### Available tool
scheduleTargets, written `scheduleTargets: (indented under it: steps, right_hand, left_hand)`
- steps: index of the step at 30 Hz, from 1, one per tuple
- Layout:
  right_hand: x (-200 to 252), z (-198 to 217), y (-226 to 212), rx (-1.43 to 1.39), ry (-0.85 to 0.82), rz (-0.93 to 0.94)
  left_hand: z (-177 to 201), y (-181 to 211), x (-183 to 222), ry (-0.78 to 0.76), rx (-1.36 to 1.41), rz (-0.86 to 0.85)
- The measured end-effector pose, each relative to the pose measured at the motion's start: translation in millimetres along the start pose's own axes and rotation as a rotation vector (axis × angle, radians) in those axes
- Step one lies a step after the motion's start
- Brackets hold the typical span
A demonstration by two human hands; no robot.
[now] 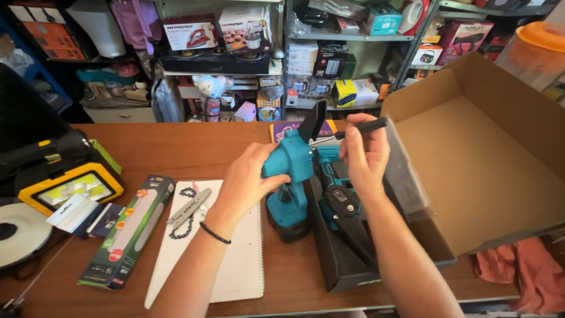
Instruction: Assembling a mini handheld chainsaw by removing the side cover with a screwdriver and installing the chain and guide bar.
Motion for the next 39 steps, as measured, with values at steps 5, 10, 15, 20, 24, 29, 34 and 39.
scheduleTargets:
  steps: [5,10,15,20,24,29,34,39]
  right_hand:
    - [1.3,3.0,-5.2,-0.011,-0.001,0.062]
    - [1.7,6.3,1.3,-0.065,-0.022,0.089]
    - [3.2,5.9,-1.2,-0.057,-0.032,0.1]
    - [5.1,13.6,9.8,0.054,-0.047,0.15]
    - [4.3,3.9,-14.4,0.073,-0.051,0.166]
    - [4.6,3.9,-11.5,0.037,-0.061,0.176]
    - [6.2,2.3,-12.0,-0.057,-0.052,0.169]
    - [9.5,-4.1,-11.3,-0.06,-0.077,0.157]
  left_hand:
    - [10.9,16.4,0.5,-0.044,-0.062,0.035]
    - [15.2,34.7,-0.8,0.004,-0.049,0.019]
    - [2.9,58.1,-12.6,0.331,-0.06,-0.31]
    - [-13.2,57.7,-12.6,0.344,-0.058,-0.268]
    - [-20.0,55.9,-12.1,0.338,-0.079,-0.201]
    - [-19.8,60.1,-9.2,0.398,-0.119,-0.222]
    - [-17.7,57.6,-8.0,0.403,-0.078,-0.214]
    - [-17.2,58.0,-6.9,0.422,-0.092,-0.232]
Point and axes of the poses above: each hand's wrist, its own x-axis away from the middle knuckle, its own z-axis out of the back of the hand, y = z × x, the point moved 6 cm from there along -x, towards the middle knuckle, and after that the axes turned 3 degrees about z, right-handed, at the moved point
